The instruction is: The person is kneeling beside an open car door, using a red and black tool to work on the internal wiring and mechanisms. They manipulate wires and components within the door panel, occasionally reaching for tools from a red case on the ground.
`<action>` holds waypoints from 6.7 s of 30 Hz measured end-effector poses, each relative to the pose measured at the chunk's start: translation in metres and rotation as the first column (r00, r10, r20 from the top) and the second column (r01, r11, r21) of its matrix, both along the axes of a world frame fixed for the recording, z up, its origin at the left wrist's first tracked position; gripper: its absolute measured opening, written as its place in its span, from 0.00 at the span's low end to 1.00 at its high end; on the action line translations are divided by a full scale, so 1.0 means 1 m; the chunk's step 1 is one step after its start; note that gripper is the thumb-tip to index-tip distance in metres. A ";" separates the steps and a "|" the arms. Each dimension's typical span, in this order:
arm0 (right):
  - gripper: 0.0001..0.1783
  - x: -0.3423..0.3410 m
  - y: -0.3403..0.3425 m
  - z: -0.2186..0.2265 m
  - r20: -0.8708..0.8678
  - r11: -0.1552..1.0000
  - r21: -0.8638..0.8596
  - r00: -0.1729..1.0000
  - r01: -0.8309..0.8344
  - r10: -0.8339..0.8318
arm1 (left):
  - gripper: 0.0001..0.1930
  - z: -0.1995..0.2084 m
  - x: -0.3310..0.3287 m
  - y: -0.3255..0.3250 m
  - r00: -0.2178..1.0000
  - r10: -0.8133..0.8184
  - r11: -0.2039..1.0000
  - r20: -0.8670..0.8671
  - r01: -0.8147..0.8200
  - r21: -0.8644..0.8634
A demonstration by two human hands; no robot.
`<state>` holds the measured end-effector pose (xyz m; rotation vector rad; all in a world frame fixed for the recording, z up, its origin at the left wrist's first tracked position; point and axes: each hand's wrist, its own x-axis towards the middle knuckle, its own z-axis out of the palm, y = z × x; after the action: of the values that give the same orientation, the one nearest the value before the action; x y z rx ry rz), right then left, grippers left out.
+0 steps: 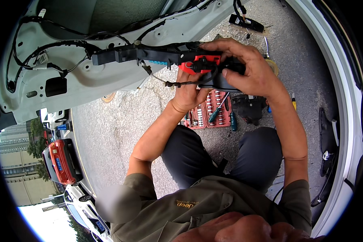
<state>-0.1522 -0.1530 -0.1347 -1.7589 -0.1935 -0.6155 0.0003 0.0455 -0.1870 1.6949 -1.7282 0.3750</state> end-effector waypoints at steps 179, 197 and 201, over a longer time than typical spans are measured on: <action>0.25 0.157 0.023 0.054 0.332 0.891 0.449 0.912 0.071 -0.240 | 0.21 0.090 -0.004 0.043 0.302 0.005 0.931 -0.953 -0.350 -0.106; 0.32 0.208 -0.001 0.074 0.292 0.887 0.451 0.956 -0.100 -0.041 | 0.19 0.064 -0.009 0.045 0.285 0.114 0.992 -0.952 -0.093 0.091; 0.29 0.208 -0.008 0.089 0.207 0.930 0.341 0.976 -0.137 0.068 | 0.19 0.064 -0.005 0.047 0.285 0.131 0.991 -0.950 -0.069 0.116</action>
<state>0.0562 -0.1608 -0.0457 -1.3328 -0.2886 -0.6974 -0.0050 0.0920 -0.1227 1.4993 -0.6685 -0.6115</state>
